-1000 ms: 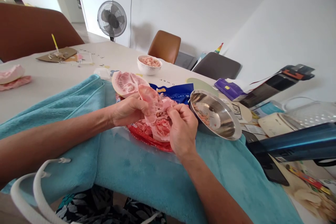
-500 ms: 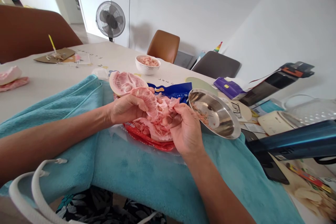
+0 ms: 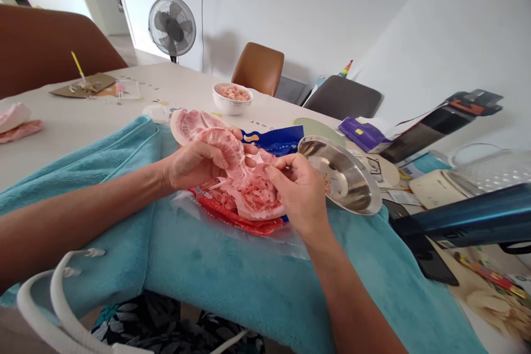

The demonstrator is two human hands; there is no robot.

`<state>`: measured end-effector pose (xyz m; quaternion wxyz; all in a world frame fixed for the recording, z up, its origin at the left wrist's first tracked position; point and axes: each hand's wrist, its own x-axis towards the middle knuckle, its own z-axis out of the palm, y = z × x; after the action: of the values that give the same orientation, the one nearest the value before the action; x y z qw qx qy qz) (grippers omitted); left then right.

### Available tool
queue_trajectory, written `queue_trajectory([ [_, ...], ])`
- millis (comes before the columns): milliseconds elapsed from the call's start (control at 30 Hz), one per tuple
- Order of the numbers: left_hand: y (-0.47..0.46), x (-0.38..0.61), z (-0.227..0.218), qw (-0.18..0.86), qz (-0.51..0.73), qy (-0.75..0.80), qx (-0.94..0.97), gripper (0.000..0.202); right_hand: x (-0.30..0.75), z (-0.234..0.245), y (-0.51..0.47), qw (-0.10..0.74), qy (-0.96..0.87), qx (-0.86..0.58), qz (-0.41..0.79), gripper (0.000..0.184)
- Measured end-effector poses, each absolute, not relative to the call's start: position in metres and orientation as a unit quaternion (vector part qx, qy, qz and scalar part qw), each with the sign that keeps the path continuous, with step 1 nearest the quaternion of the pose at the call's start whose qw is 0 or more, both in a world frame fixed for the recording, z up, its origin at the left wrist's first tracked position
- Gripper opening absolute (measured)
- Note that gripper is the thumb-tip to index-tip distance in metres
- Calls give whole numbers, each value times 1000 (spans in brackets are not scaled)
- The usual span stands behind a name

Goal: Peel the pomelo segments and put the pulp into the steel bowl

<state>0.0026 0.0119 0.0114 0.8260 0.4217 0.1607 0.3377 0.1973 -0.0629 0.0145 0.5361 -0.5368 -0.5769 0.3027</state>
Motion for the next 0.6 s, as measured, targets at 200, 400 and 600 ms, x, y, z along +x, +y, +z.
queue_trajectory([
  [200, 14, 3, 7, 834, 352, 158, 395, 42, 196, 8, -59, 488, -668, -512, 230, 15],
  [400, 12, 5, 4, 835, 348, 163, 393, 45, 181, 6, -67, 456, -685, -507, 257, 18],
  [600, 9, 6, 5, 840, 332, 167, 394, 46, 179, 0, -68, 439, -761, -466, 109, 16],
])
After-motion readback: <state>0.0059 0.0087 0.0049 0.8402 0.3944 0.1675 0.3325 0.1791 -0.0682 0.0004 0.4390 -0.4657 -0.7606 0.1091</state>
